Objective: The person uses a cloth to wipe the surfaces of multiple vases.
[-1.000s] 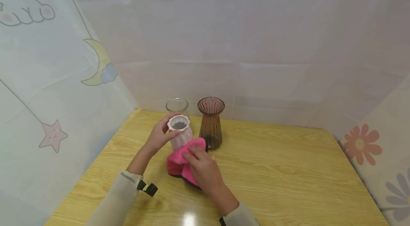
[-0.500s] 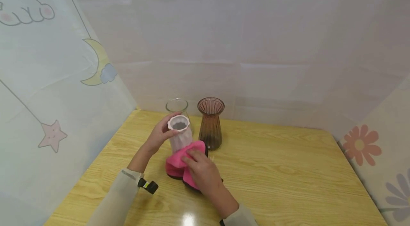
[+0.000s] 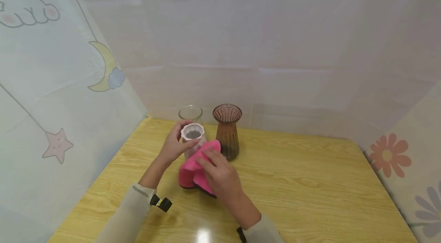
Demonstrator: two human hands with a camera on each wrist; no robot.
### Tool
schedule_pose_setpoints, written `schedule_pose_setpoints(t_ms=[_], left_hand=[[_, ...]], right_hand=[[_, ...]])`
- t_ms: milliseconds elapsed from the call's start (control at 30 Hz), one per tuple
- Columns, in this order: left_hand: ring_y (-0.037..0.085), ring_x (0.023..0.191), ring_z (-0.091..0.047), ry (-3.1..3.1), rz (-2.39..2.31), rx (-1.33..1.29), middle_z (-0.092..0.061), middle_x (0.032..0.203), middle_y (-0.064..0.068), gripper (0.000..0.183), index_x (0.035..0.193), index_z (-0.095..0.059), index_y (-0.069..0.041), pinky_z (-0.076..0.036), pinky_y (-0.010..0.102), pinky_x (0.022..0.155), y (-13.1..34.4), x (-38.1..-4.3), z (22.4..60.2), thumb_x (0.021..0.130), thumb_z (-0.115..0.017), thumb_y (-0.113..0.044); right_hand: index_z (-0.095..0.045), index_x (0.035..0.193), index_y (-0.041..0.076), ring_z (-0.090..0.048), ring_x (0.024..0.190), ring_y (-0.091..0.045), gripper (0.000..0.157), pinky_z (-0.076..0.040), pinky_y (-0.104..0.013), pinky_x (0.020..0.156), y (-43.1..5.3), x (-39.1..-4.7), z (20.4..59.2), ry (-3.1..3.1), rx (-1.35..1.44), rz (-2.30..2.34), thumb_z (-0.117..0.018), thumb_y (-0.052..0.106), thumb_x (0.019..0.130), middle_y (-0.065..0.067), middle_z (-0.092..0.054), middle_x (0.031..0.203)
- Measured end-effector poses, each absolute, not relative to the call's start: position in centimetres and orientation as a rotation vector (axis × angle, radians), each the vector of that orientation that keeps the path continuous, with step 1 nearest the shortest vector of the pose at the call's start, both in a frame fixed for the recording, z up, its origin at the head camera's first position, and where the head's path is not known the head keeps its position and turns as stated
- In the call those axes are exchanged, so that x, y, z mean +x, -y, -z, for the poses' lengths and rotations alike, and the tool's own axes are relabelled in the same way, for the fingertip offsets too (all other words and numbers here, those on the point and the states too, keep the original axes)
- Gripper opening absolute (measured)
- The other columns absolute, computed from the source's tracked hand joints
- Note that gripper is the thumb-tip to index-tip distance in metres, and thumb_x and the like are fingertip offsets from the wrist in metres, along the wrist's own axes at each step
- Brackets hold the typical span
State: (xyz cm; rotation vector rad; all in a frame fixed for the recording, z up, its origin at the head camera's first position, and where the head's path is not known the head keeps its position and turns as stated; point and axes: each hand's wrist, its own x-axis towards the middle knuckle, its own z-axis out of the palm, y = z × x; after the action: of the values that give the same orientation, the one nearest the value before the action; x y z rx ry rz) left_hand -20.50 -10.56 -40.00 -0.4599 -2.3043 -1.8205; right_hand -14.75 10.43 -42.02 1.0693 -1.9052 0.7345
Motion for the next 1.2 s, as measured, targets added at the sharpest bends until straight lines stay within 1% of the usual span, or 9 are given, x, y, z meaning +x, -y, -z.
schedule_pose_setpoints(t_ms=[33,100,200,233,367,533,667,900,1200], left_hand=[[0.034,0.120,-0.053,2.311,1.819,-0.462,-0.057,0.134,0.017,0.070,0.143,-0.047,-0.002,-0.041,0.056,0.101,10.6,-20.5,39.9,0.083,-0.081,-0.012],[0.034,0.119,-0.055,2.330,1.814,-0.476,-0.058,0.133,0.016,0.068,0.143,-0.048,-0.004,-0.042,0.056,0.101,10.7,-20.4,39.7,0.083,-0.080,-0.012],[0.032,0.119,-0.056,2.350,1.801,-0.505,-0.059,0.134,0.015,0.067,0.143,-0.050,-0.005,-0.041,0.054,0.103,10.9,-20.5,39.6,0.084,-0.080,-0.013],[0.031,0.120,-0.056,2.355,1.798,-0.511,-0.058,0.136,0.014,0.067,0.143,-0.050,-0.005,-0.041,0.054,0.103,10.9,-20.5,39.6,0.084,-0.081,-0.014],[0.031,0.122,-0.055,2.363,1.808,-0.528,-0.055,0.141,0.013,0.069,0.145,-0.049,-0.003,-0.043,0.052,0.102,10.9,-20.6,39.7,0.085,-0.080,-0.016],[0.032,0.123,-0.055,2.356,1.848,-0.522,-0.056,0.139,0.014,0.069,0.146,-0.048,-0.005,-0.044,0.053,0.100,11.1,-20.6,39.9,0.085,-0.079,-0.016],[0.032,0.124,-0.055,2.340,1.861,-0.540,-0.056,0.139,0.015,0.067,0.146,-0.049,-0.006,-0.043,0.053,0.101,11.2,-20.6,39.8,0.086,-0.078,-0.013],[0.031,0.124,-0.054,2.320,1.901,-0.575,-0.056,0.139,0.017,0.065,0.146,-0.048,-0.003,-0.045,0.043,0.101,11.1,-20.7,39.8,0.087,-0.075,-0.008],[0.030,0.121,-0.055,2.306,1.972,-0.640,-0.054,0.137,0.021,0.064,0.147,-0.045,0.000,-0.047,0.032,0.098,11.3,-21.0,39.8,0.090,-0.071,-0.005]], right_hand=[[-0.078,0.107,0.004,-0.069,0.107,-0.030,0.033,-0.057,-0.035,0.091,-10.4,-14.8,41.7,1.903,1.061,-0.734,-0.048,0.018,0.107,-0.015,-0.070,0.116],[-0.078,0.108,0.003,-0.069,0.107,-0.030,0.030,-0.057,-0.037,0.091,-10.3,-15.0,41.2,1.896,1.052,-0.739,-0.051,0.016,0.106,-0.015,-0.070,0.115],[-0.078,0.109,0.003,-0.068,0.108,-0.031,0.017,-0.056,-0.038,0.092,-10.2,-15.3,40.7,1.897,1.042,-0.745,-0.063,0.008,0.100,-0.015,-0.070,0.116],[-0.077,0.109,0.004,-0.068,0.109,-0.031,0.016,-0.056,-0.038,0.093,-10.2,-15.5,40.7,1.898,1.041,-0.747,-0.067,0.004,0.096,-0.015,-0.070,0.116],[-0.077,0.110,0.004,-0.068,0.110,-0.031,0.027,-0.056,-0.038,0.093,-10.0,-15.8,40.7,1.895,1.035,-0.744,-0.077,-0.004,0.083,-0.015,-0.070,0.117],[-0.077,0.110,0.004,-0.068,0.110,-0.032,0.030,-0.055,-0.038,0.095,-9.9,-16.1,41.1,1.893,1.036,-0.748,-0.078,-0.005,0.081,-0.016,-0.070,0.117],[-0.077,0.109,0.004,-0.068,0.110,-0.032,0.034,-0.055,-0.038,0.095,-9.7,-16.5,41.5,1.893,1.031,-0.761,-0.080,-0.008,0.078,-0.016,-0.071,0.116],[-0.079,0.105,0.004,-0.070,0.106,-0.031,0.037,-0.057,-0.037,0.090,-9.6,-16.4,42.2,1.887,1.020,-0.728,-0.083,-0.011,0.071,-0.015,-0.072,0.112],[-0.079,0.106,0.006,-0.069,0.107,-0.029,0.034,-0.057,-0.036,0.091,-9.9,-15.6,43.4,1.990,1.001,-0.726,-0.083,-0.008,0.075,-0.013,-0.072,0.113]])
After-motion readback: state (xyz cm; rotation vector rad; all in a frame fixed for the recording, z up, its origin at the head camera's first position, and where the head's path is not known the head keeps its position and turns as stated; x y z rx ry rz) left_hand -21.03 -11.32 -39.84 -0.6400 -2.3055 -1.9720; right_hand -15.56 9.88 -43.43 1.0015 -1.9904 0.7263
